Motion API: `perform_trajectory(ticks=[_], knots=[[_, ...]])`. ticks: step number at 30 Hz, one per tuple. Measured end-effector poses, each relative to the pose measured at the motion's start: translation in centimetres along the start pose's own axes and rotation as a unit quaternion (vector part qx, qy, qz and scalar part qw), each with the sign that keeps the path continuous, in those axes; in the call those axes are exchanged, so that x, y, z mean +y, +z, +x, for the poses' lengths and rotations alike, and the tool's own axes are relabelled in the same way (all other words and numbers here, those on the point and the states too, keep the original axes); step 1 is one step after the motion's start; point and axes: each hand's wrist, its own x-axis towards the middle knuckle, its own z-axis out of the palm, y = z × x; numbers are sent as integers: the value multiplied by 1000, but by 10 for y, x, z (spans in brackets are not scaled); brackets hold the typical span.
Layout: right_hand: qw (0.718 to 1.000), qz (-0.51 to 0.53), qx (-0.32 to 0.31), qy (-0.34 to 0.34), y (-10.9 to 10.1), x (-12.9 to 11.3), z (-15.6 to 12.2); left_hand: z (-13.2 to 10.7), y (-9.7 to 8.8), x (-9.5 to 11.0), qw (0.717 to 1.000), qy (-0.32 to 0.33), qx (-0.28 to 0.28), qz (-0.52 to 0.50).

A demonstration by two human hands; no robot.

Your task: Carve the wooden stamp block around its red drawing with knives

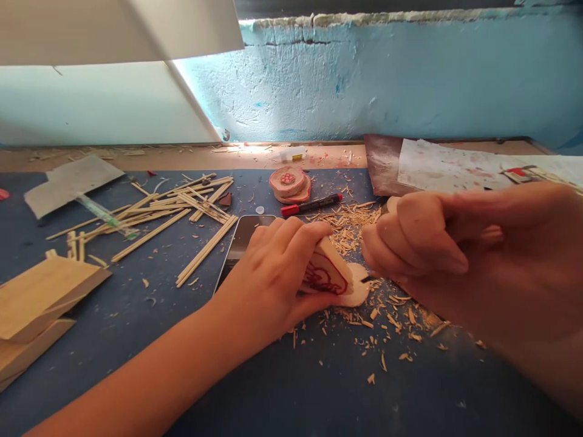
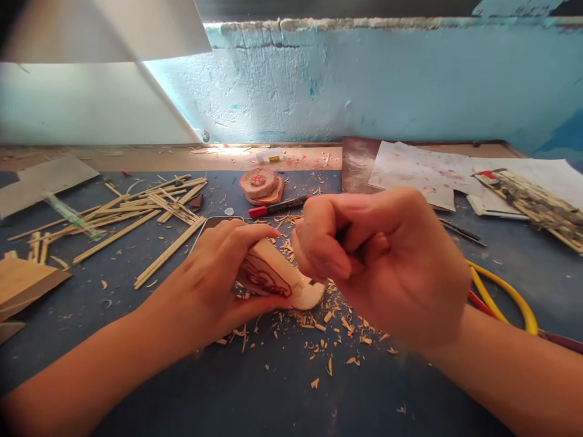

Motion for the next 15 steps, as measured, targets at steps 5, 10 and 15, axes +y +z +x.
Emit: perform_trajectory(ticks=[5, 10, 15], knots=[[999, -14, -31, 9, -2, 2, -2, 0, -2, -2, 999, 6, -1, -34], [998, -33, -36, -37, 5, -1, -1, 0, -5, -3, 998, -19, -24, -54], [998, -46, -18, -45, 13, -2, 1, 3, -5, -3, 998, -11, -21, -53]])
